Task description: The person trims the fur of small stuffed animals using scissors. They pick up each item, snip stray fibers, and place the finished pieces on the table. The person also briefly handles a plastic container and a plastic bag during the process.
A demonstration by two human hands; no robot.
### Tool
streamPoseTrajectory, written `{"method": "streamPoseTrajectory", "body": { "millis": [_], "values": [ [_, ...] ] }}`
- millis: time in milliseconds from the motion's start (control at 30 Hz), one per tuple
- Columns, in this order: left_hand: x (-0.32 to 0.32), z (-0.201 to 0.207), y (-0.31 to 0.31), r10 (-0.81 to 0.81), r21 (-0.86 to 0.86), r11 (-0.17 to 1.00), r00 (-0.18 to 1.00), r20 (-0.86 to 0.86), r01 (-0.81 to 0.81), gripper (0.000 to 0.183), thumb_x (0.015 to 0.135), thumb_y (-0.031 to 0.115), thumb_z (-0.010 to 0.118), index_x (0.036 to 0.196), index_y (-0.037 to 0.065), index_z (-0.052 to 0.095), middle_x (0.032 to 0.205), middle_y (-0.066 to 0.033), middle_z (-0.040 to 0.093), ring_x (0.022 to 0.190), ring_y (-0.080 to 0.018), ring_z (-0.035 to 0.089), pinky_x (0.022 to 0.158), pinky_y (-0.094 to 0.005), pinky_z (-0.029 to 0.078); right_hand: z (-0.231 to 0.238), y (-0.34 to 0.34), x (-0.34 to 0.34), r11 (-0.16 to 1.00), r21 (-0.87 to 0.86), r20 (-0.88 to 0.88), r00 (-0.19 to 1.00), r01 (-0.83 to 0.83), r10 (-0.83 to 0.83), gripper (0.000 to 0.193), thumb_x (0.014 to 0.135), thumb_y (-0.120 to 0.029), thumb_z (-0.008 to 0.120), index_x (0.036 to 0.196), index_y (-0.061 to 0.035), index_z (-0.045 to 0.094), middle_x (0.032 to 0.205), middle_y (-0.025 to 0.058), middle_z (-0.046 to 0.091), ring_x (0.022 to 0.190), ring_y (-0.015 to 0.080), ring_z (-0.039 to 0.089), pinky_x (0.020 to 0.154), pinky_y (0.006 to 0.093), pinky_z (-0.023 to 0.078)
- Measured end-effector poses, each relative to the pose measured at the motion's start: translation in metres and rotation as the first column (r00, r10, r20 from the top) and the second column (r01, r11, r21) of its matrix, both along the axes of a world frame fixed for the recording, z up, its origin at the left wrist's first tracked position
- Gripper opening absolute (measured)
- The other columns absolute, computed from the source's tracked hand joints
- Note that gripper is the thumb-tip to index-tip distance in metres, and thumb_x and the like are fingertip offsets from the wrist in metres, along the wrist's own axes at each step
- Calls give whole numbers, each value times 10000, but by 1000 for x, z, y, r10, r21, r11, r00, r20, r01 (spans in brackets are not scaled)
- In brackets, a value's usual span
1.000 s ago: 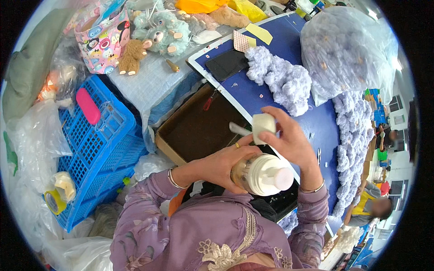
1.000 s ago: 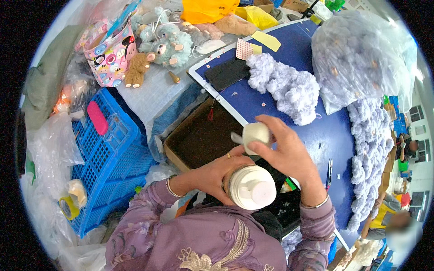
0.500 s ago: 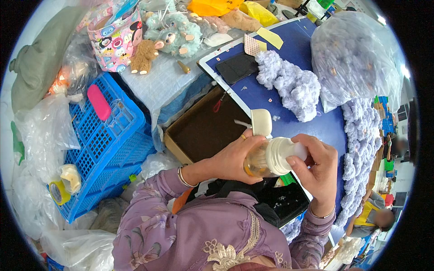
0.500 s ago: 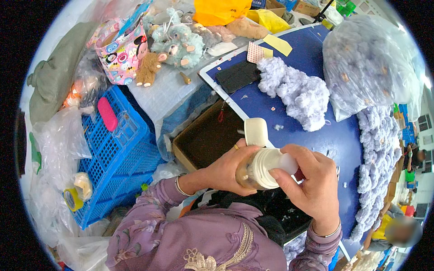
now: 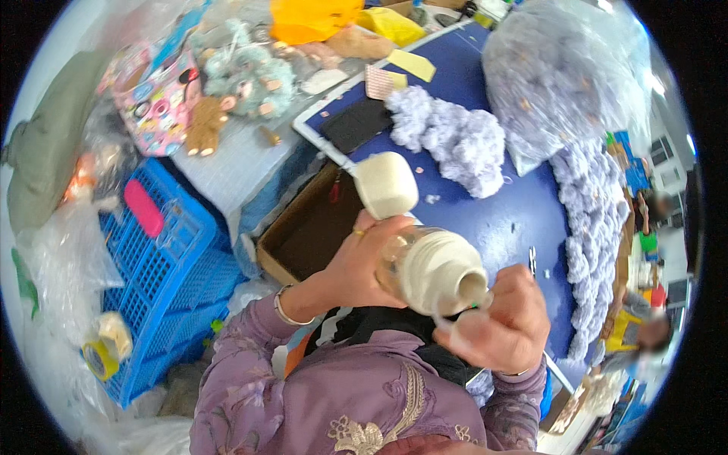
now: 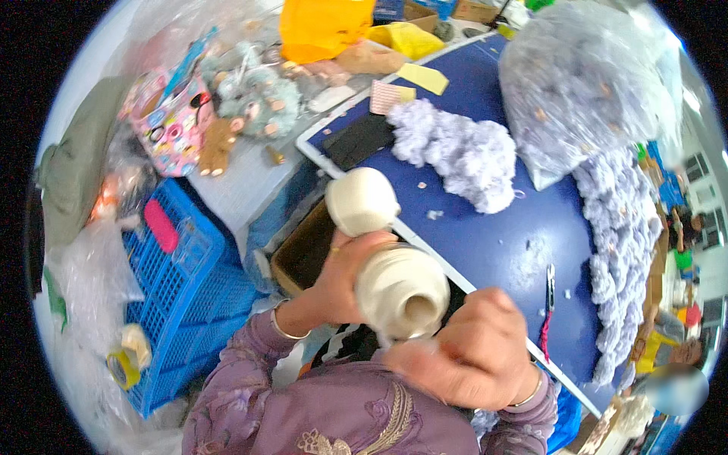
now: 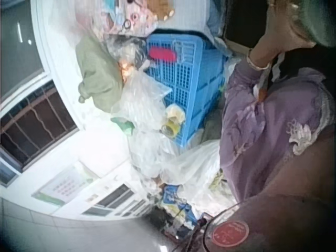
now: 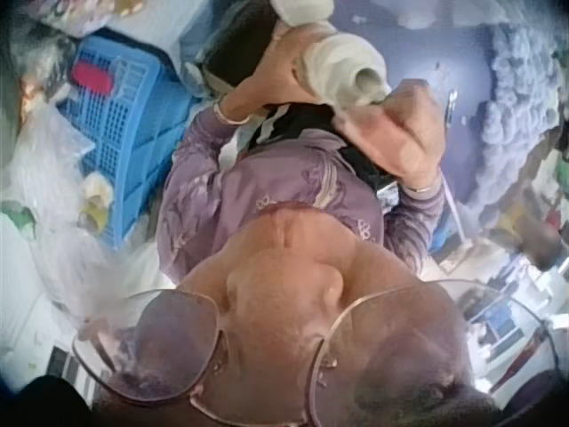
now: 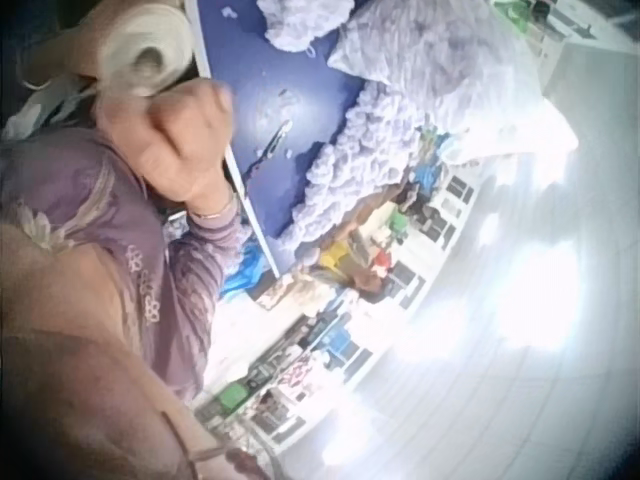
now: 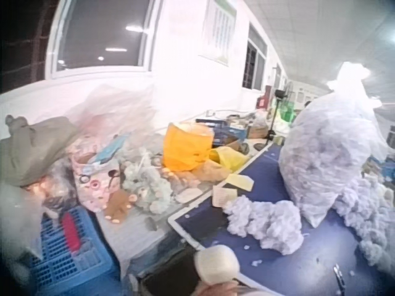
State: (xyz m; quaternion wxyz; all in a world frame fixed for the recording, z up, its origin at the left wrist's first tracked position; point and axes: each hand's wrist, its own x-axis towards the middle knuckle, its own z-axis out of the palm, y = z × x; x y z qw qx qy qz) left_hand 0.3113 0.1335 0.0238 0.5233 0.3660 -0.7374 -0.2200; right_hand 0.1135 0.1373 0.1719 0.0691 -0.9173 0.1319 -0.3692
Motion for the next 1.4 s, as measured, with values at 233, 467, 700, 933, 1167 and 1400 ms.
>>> {"method": "streamPoseTrajectory", "body": {
  "millis": [233, 467, 700, 933, 1167, 1400],
  "values": [
    [10, 13, -8, -42, -140, 990, 995, -96, 28, 790, 614, 308, 847, 1258, 15, 495, 1261, -154, 521, 1172, -304, 478, 1000, -415, 393, -3, 35, 0, 980, 164, 254, 965, -110, 66, 275, 802, -243, 732, 1026, -214, 575, 736, -21, 567, 586, 172, 549, 563, 323, 418],
    [5, 34, -13, -130, -113, 988, 959, -252, 104, 605, 662, 272, 772, 1168, 8, 571, 1225, -132, 551, 1139, -270, 502, 993, -391, 406, -10, 34, -2, 950, 181, 332, 925, -255, 185, 324, 878, -193, 659, 1179, -227, 545, 773, 14, 593, 643, 212, 606, 573, 366, 441],
    [-8, 46, -17, -158, -85, 987, 885, -437, 135, 439, 710, 235, 698, 1077, 1, 648, 1188, -109, 582, 1106, -236, 526, 985, -368, 418, -11, 45, 4, 979, 149, 417, 906, -142, 68, 331, 877, -209, 659, 1187, -228, 546, 779, 10, 602, 682, 222, 619, 602, 369, 440],
    [-14, 53, -18, -158, -79, 987, 818, -553, 138, 325, 757, 199, 623, 987, -7, 724, 1151, -86, 612, 1073, -202, 551, 978, -345, 431, -11, 43, 0, 984, 113, 387, 919, -135, 81, 311, 864, -204, 674, 1153, -228, 564, 797, 0, 613, 678, 211, 620, 603, 364, 446],
    [-13, 45, -16, -111, -111, 991, 899, -424, 70, 434, 761, 231, 667, 1116, -6, 593, 1098, -184, 620, 1029, -268, 567, 923, -393, 467, -2, 35, -1, 960, 140, 363, 914, -244, 180, 257, 839, -158, 669, 1085, -160, 591, 795, 39, 608, 629, 207, 600, 565, 345, 454],
    [-16, 55, -13, -34, 56, 995, 792, -609, 85, 381, 747, 187, 542, 992, -59, 698, 978, -119, 691, 961, -187, 577, 929, -332, 449, 8, 26, 6, 935, 131, 360, 894, -331, 266, 209, 822, -103, 631, 1024, -85, 582, 764, 78, 572, 578, 202, 534, 530, 341, 422]
  ]
}}
